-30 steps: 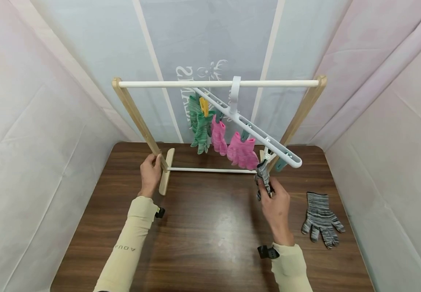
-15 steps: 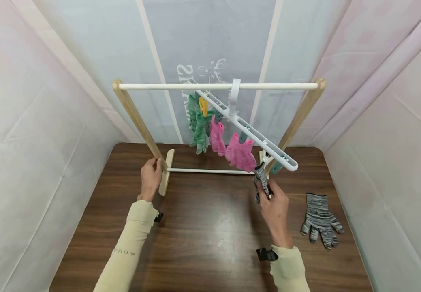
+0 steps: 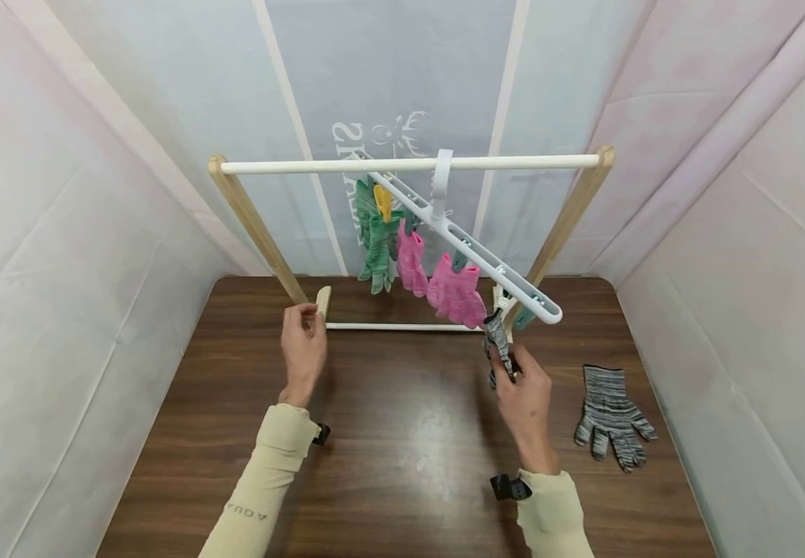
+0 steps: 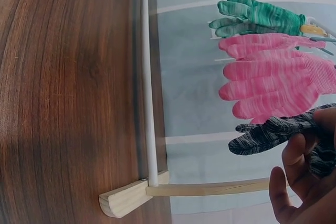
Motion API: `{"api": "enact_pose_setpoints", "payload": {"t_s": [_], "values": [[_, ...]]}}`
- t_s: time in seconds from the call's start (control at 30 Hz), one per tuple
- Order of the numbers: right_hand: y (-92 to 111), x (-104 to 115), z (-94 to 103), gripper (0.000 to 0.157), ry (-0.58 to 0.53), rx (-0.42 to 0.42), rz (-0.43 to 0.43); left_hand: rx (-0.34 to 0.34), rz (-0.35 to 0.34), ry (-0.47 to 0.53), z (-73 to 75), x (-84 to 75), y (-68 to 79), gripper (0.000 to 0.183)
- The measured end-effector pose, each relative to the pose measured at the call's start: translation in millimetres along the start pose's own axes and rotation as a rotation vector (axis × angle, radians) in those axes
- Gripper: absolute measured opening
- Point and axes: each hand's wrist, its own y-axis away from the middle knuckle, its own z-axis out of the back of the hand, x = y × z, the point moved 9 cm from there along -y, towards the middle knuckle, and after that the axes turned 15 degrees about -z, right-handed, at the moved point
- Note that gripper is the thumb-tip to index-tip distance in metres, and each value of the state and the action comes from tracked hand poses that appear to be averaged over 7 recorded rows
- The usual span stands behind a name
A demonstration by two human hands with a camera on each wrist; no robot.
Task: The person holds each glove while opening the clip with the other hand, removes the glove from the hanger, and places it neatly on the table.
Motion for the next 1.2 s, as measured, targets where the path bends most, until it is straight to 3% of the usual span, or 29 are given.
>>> {"api": "enact_pose_setpoints", "payload": {"t_s": [0.33,0.6,0.7,0.87,1.2], "values": [[-1.9,-0.5,2.0,0.013,-0.006,0.021,0.013,0.116,-0.224,0.194,-53.4,-114.7,0.4,0.017],[0.7,-2.9,1.1,0.013,-0.013,0.026,0.004,0.228,-0.338,0.4,-82.1,-182.9,-1.7,0.021],[1.3,-3.1,0.4,0.013,-0.017,0.028,0.005,0.279,-0.363,0.432,-90.6,-202.5,0.8,0.024],[2.1,-4.0,-1.4,0.011,-0.009,0.026,0.015,0.343,-0.396,0.397,-103.3,-227.2,4.0,0.029],[3.1,-5.4,-2.4,0.01,-0.003,0.051,-0.002,0.398,-0.418,0.339,-122.5,-251.9,9.0,0.039]]}}
